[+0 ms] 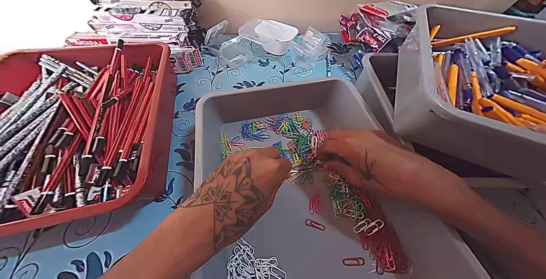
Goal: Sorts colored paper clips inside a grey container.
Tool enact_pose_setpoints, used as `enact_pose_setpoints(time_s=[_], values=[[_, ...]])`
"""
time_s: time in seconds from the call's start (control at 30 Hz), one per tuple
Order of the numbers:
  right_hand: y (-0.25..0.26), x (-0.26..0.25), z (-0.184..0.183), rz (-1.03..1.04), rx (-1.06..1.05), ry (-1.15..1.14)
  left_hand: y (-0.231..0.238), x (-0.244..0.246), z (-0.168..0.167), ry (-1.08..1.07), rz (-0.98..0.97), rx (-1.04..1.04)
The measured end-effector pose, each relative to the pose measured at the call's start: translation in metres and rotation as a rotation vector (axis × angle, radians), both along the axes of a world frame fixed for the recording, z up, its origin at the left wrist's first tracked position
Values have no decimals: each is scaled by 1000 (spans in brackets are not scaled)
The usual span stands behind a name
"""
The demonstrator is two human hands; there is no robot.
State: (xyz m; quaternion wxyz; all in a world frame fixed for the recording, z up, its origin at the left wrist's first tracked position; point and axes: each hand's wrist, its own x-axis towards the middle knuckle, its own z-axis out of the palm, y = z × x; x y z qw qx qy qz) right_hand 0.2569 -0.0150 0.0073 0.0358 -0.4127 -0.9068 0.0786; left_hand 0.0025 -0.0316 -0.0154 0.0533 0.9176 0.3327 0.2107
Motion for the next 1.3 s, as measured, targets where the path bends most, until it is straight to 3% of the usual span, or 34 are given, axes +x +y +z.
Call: enact_pose_setpoints(time_s=[0.17, 0.5, 0.7, 0.93, 1.1, 1.3], values=[[1, 3, -5, 19, 93, 91, 1, -1, -5, -12, -12, 85], [-1, -4, 4, -151, 29, 394, 1, 0, -5, 8, -16, 95], [0, -3, 6, -61, -55, 501, 2, 2, 0, -106, -36, 105], [-2, -7, 3, 161, -160, 612, 4, 1, 2, -217, -214, 81], [1, -1, 2, 12, 58, 322, 2, 0, -2, -134, -188, -17], [2, 4, -1, 11, -10, 83, 2, -2, -3, -54, -222, -66]])
